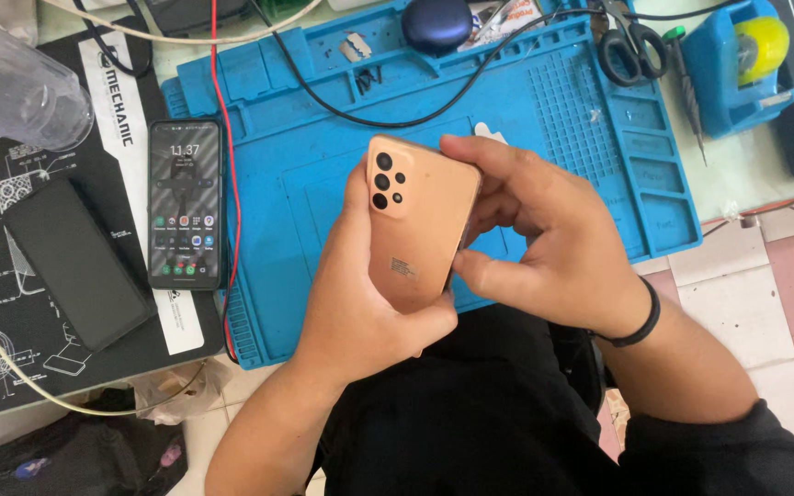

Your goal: The person pries open the back cover of a smartphone using a plastic pick, working around the edges, then removes the back cover and lifts out the battery. They then use a screwdriver to unscrew screws from the exposed internal frame while holding the phone steady on a blue repair mat.

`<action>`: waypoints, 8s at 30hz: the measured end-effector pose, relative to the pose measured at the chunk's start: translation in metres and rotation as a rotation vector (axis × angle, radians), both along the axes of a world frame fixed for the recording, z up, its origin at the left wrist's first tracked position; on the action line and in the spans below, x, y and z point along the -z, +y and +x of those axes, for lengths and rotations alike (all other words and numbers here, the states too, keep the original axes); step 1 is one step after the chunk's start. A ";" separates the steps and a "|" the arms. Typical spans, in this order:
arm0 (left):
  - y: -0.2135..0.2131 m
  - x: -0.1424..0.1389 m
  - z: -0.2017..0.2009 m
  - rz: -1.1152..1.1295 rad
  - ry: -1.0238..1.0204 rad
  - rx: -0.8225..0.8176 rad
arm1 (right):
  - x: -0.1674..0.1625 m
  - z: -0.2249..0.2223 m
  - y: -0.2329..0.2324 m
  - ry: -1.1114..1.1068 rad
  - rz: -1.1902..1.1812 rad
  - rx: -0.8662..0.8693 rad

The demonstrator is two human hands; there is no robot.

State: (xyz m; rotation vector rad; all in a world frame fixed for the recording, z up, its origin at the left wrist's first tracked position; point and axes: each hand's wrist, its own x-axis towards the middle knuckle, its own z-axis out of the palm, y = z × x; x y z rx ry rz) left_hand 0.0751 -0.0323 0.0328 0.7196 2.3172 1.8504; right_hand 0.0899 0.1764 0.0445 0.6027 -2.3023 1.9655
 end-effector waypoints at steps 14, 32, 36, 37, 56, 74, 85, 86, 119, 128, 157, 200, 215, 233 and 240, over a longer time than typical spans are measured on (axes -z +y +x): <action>0.007 -0.003 0.009 0.069 -0.129 0.025 | -0.003 0.008 -0.006 0.132 0.202 0.215; -0.001 -0.001 0.002 -0.064 -0.032 0.060 | 0.004 0.010 0.001 0.337 0.419 0.410; -0.007 -0.007 -0.006 -0.152 0.013 0.096 | -0.003 0.012 0.008 0.113 0.328 0.357; -0.011 -0.009 -0.010 -0.206 0.051 0.119 | -0.006 0.012 0.012 -0.009 0.186 0.254; -0.012 0.004 -0.039 -0.387 0.219 0.337 | 0.006 -0.013 0.041 -0.190 0.081 0.029; -0.012 0.010 -0.062 0.233 -0.499 0.347 | 0.024 -0.015 0.002 -0.447 -0.406 0.035; -0.037 0.023 -0.045 0.438 -0.892 0.138 | 0.058 -0.012 -0.005 -0.487 -0.582 0.187; -0.040 0.023 -0.044 0.448 -0.887 0.131 | 0.056 -0.012 -0.006 -0.490 -0.591 0.176; -0.073 0.050 -0.048 0.297 -0.746 0.243 | 0.069 -0.007 -0.013 -0.369 -0.347 -0.006; -0.076 0.038 -0.058 0.217 -0.727 0.317 | 0.069 -0.005 -0.014 -0.377 -0.366 0.003; -0.104 0.013 -0.076 -0.215 -0.759 0.233 | 0.079 0.001 -0.013 -0.256 -0.308 0.068; 0.002 0.062 0.036 0.328 -0.552 -0.299 | 0.080 0.003 -0.015 -0.432 -0.460 0.218; 0.007 0.068 0.023 0.784 -0.708 -0.280 | 0.068 0.003 -0.031 -0.314 -0.421 0.158; -0.005 0.050 0.009 0.655 -0.624 -0.438 | 0.061 0.005 -0.038 -0.289 -0.407 0.330; -0.054 0.032 -0.060 0.185 -0.314 -0.411 | 0.064 -0.001 -0.022 -0.339 -0.386 0.283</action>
